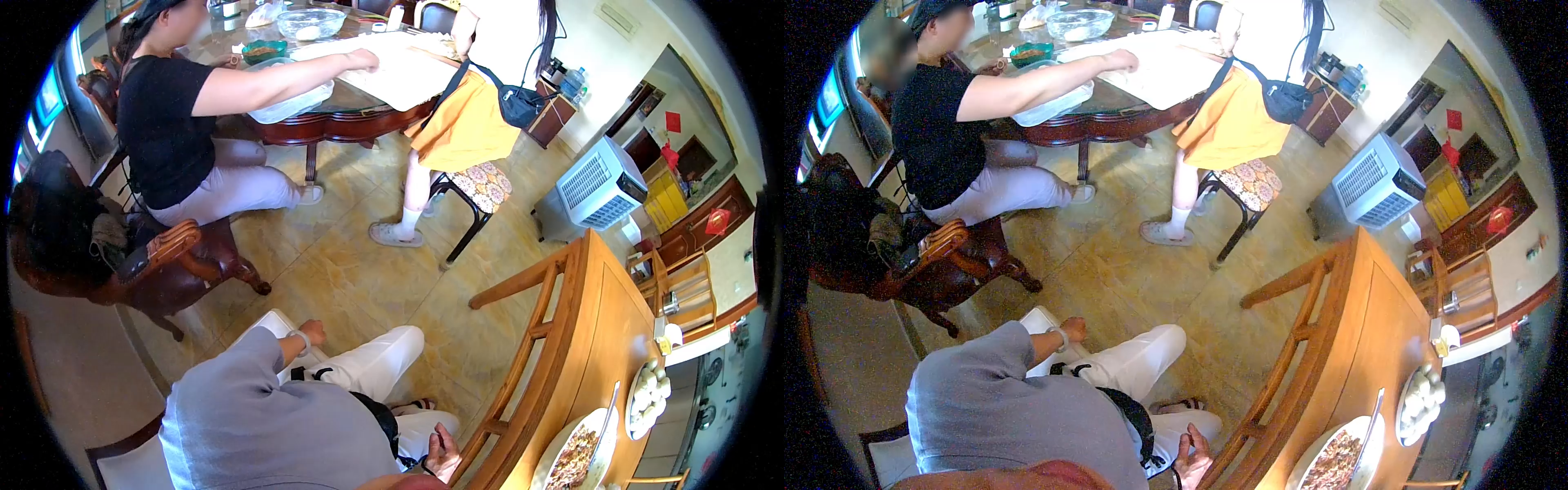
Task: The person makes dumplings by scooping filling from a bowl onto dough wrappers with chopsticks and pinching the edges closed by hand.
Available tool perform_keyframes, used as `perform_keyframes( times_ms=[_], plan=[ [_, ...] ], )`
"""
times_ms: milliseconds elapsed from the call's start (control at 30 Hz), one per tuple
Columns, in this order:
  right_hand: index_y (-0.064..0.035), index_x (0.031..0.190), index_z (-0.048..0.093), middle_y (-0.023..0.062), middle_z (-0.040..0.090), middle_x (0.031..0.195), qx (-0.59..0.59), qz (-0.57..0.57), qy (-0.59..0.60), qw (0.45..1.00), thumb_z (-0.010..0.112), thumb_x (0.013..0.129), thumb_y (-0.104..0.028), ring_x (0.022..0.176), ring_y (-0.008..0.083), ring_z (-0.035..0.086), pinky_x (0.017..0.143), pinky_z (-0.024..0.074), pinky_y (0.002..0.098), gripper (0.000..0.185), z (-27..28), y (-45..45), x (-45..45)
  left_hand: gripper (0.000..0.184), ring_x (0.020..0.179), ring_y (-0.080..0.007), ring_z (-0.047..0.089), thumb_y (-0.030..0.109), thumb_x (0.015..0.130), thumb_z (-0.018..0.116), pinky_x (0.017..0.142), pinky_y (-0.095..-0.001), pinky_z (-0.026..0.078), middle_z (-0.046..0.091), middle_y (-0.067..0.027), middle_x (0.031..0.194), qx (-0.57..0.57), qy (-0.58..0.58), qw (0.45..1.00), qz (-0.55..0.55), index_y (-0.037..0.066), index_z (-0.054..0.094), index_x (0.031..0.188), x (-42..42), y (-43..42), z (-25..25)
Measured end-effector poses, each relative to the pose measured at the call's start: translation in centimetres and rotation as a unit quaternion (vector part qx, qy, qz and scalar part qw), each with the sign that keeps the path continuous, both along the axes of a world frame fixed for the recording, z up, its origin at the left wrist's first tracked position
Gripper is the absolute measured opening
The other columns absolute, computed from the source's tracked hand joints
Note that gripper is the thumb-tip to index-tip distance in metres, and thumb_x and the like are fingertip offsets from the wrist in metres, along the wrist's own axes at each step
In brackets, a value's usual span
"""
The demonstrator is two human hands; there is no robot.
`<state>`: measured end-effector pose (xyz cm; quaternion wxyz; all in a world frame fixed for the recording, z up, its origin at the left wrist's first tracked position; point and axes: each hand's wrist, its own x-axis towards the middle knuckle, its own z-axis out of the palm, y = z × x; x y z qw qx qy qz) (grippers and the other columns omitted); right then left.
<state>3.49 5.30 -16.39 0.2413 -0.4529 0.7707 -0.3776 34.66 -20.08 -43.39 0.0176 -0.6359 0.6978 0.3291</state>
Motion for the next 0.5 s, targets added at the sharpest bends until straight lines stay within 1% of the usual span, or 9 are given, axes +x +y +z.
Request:
perform_keyframes(
  times_ms=[67,100,167,200,267,300,400,467,500],
  plan=[
    [-0.0017,0.107,0.062,0.0154,0.065,0.095,-0.017,-0.001,-0.015,1.0,0.06,0.085,-0.012,0.09,0.0212,0.062,0.08,0.048,0.0305,0.024,-1.2,0.3,-0.4,0.028,0.084,-0.0371,0.061,0.021,0.07,0.053,0.076,-0.044,0.048,0.062,-0.0253,0.088,0.036,-0.017,0.999,-0.013,-0.002,0.065,0.081,0.0,-0.2,0.4],
    [-0.0017,0.107,0.062,0.0153,0.065,0.095,-0.018,0.005,0.002,1.0,0.06,0.085,-0.012,0.09,0.021,0.062,0.08,0.048,0.0307,0.024,-1.3,0.4,-0.6,0.03,0.087,-0.0366,0.061,0.022,0.072,0.052,0.08,-0.0427,0.048,0.062,-0.0245,0.09,0.053,-0.026,0.998,-0.02,-0.002,0.065,0.083,0.0,-0.2,1.0],
    [-0.0016,0.106,0.062,0.0151,0.065,0.094,-0.02,0.019,0.037,0.999,0.06,0.085,-0.013,0.089,0.0208,0.062,0.08,0.048,0.0309,0.024,-1.3,0.5,-0.7,0.03,0.087,-0.0364,0.061,0.022,0.072,0.052,0.08,-0.0427,0.048,0.062,-0.0247,0.09,0.062,-0.022,0.998,0.009,-0.003,0.065,0.084,-0.2,0.0,2.3],
    [-0.0026,0.106,0.062,0.0161,0.065,0.093,-0.024,0.015,0.033,0.999,0.06,0.085,-0.014,0.087,0.0224,0.063,0.08,0.0481,0.0324,0.024,-1.2,0.6,-0.6,0.031,0.087,-0.0363,0.061,0.022,0.072,0.052,0.079,-0.0428,0.048,0.062,-0.0249,0.09,0.067,-0.019,0.997,0.023,-0.003,0.065,0.084,-0.3,0.1,2.6],
    [-0.0046,0.105,0.063,0.0181,0.064,0.092,-0.03,0.008,0.025,0.999,0.061,0.084,-0.015,0.084,0.0257,0.064,0.08,0.0482,0.0353,0.024,-1.0,0.6,-0.4,0.03,0.087,-0.0362,0.061,0.021,0.072,0.052,0.079,-0.0426,0.049,0.062,-0.0248,0.09,0.064,-0.018,0.997,0.033,-0.003,0.065,0.085,-0.2,0.2,2.1],
    [-0.0046,0.106,0.063,0.018,0.064,0.091,-0.031,0.01,0.028,0.999,0.061,0.084,-0.015,0.083,0.0255,0.064,0.08,0.0483,0.0351,0.025,-1.0,0.7,-0.4,0.03,0.087,-0.0362,0.061,0.021,0.072,0.052,0.079,-0.0425,0.049,0.062,-0.0248,0.091,0.063,-0.018,0.997,0.038,-0.003,0.066,0.085,-0.2,0.2,1.9],
    [-0.0045,0.106,0.063,0.0177,0.064,0.09,-0.031,0.012,0.032,0.999,0.06,0.084,-0.014,0.081,0.0248,0.064,0.078,0.0488,0.0342,0.024,-1.2,1.1,-0.3,0.029,0.087,-0.036,0.062,0.021,0.072,0.053,0.079,-0.0418,0.049,0.062,-0.0242,0.092,0.054,-0.043,0.998,0.009,-0.001,0.066,0.086,-0.4,0.2,2.2],
    [-0.0041,0.106,0.062,0.0175,0.064,0.089,-0.032,0.007,0.027,0.999,0.059,0.084,-0.013,0.08,0.024,0.064,0.077,0.0491,0.0332,0.024,-1.2,1.3,-0.1,0.029,0.087,-0.0358,0.062,0.02,0.071,0.053,0.078,-0.0418,0.049,0.063,-0.0232,0.091,0.079,-0.034,0.996,-0.006,0.0,0.067,0.086,-0.3,-0.1,3.6],
    [-0.0034,0.107,0.062,0.017,0.064,0.091,-0.016,0.007,0.024,1.0,0.059,0.085,-0.013,0.082,0.0228,0.063,0.078,0.0487,0.0321,0.024,-0.7,1.5,0.0,0.028,0.087,-0.0357,0.062,0.02,0.071,0.053,0.077,-0.0418,0.049,0.063,-0.0227,0.091,0.092,-0.031,0.995,-0.016,0.0,0.067,0.086,-0.5,-0.2,4.1]
  ],
)
